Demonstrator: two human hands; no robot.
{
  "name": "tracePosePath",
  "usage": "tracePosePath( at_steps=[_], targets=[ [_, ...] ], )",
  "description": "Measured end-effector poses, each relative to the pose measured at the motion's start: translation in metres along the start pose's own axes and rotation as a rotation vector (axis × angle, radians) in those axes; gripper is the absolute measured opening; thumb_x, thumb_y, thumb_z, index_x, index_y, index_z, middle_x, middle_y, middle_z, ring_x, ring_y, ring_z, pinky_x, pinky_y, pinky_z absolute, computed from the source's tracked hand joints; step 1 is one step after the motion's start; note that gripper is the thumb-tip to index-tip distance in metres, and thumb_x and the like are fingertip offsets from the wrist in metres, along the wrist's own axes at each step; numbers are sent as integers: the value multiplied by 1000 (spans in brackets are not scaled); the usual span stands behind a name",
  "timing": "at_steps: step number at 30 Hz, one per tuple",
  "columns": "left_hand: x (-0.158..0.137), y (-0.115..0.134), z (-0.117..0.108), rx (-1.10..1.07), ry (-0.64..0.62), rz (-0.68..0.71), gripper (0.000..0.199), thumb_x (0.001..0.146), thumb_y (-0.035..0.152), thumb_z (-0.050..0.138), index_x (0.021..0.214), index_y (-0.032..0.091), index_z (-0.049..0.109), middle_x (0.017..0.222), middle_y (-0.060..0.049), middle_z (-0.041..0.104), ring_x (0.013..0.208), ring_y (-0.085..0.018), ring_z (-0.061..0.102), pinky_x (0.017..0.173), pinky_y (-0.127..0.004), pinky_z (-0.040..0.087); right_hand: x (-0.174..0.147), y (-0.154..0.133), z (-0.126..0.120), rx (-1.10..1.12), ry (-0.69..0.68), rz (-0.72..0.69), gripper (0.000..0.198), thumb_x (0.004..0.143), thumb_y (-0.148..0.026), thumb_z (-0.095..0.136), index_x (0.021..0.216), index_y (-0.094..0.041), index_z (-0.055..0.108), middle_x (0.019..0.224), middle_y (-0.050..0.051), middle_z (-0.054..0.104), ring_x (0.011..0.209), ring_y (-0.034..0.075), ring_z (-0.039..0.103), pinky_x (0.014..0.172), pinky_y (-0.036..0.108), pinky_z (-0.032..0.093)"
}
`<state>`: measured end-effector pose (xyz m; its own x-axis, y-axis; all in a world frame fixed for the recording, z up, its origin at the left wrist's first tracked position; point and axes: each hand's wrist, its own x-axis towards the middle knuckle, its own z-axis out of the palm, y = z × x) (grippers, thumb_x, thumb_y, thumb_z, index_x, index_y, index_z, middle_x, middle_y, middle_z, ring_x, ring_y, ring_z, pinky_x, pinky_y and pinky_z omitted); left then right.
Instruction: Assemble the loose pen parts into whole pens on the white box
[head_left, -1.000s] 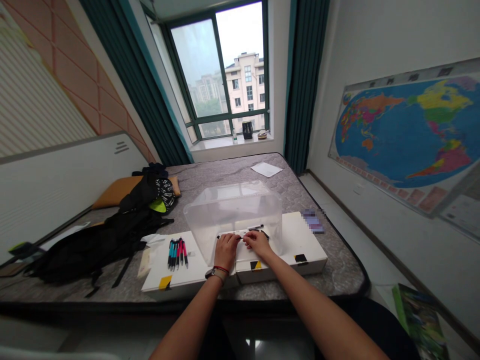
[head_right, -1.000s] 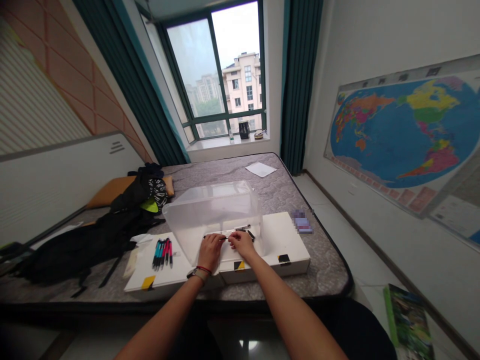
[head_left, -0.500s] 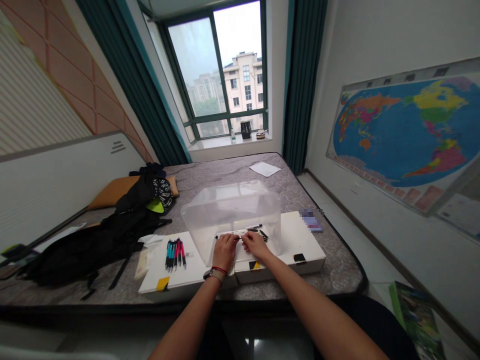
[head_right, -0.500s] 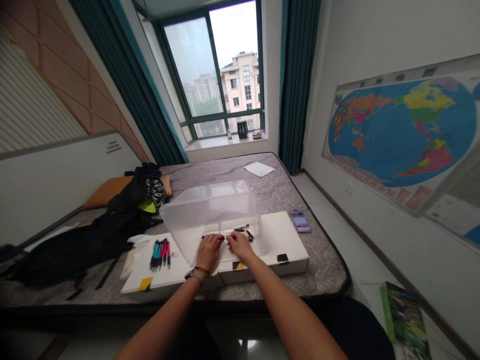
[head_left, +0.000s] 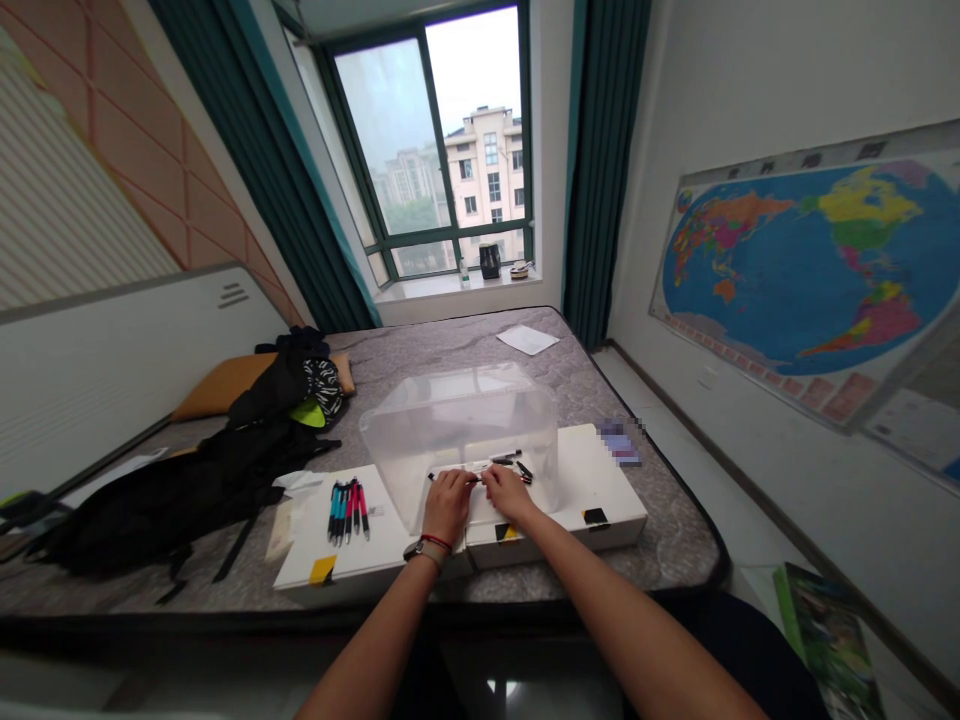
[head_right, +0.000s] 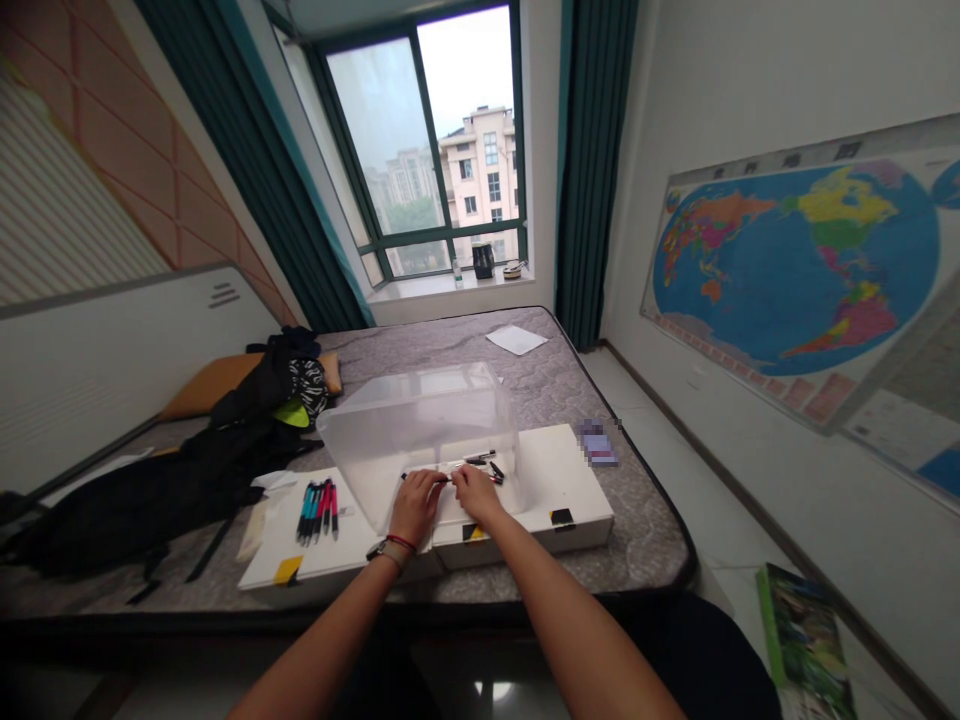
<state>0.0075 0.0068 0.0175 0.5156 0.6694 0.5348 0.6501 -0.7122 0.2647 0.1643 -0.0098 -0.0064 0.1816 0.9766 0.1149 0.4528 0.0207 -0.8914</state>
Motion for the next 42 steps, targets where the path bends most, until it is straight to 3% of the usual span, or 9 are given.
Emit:
tracePosePath(
  at_steps=[13, 18, 22, 26, 32, 35, 42],
  targets=[
    [0, -1, 2, -16, 31, 45, 16, 91, 22, 45, 99, 22, 60, 92, -4, 63, 89, -19, 55, 80, -34, 45, -5, -7, -4, -32, -104, -19, 29, 93, -38, 41, 79, -18, 57, 61, -3, 61, 50, 8, 54, 57, 19, 36],
    [0, -2, 4, -9, 68, -14, 18, 90, 27, 47, 103, 20, 57, 94, -6, 63, 92, -21, 55, 82, -36, 45, -5, -6, -3, -16, -45, 7, 39, 94, -43, 35, 73, -18, 56, 58, -2, 59, 47, 8, 53, 55, 20, 38],
    [-2, -3, 5, 8, 102, -85, 22, 89, 28, 49, 108, 18, 54, 94, -7, 62, 92, -22, 55, 84, -37, 44, -1, -2, -2, 181, 7, 50, 39, 91, -47, 36, 72, -18, 53, 56, -2, 59, 44, 9, 52, 50, 20, 39],
    [-2, -3, 4, 56, 145, -168, 25, 87, 21, 46, 110, 17, 53, 98, -10, 60, 96, -24, 54, 85, -39, 42, 4, 2, -3, 494, 143, 147, 32, 85, -50, 42, 79, -19, 47, 58, -3, 57, 41, 9, 50, 39, 18, 36],
    [1, -6, 8, 115, 84, -254, 23, 82, 19, 48, 103, 19, 58, 103, -9, 61, 103, -25, 52, 87, -40, 40, 7, 5, -6, 716, 206, 195, 33, 76, -50, 54, 85, -19, 47, 62, -3, 59, 43, 9, 53, 38, 17, 39],
    [2, -7, 9, 119, 44, -253, 23, 81, 20, 51, 102, 21, 60, 104, -9, 61, 105, -25, 51, 89, -40, 39, 6, 6, -4, 684, 207, 185, 32, 74, -46, 56, 90, -18, 50, 63, -2, 59, 44, 9, 54, 39, 18, 41],
    [3, -10, 9, 67, -25, -135, 27, 86, 31, 51, 110, 24, 62, 110, -7, 63, 108, -24, 50, 90, -39, 40, 1, 9, 6, 385, 65, 34, 22, 73, -36, 60, 84, -17, 62, 68, 1, 65, 48, 11, 59, 43, 20, 46]
  ],
)
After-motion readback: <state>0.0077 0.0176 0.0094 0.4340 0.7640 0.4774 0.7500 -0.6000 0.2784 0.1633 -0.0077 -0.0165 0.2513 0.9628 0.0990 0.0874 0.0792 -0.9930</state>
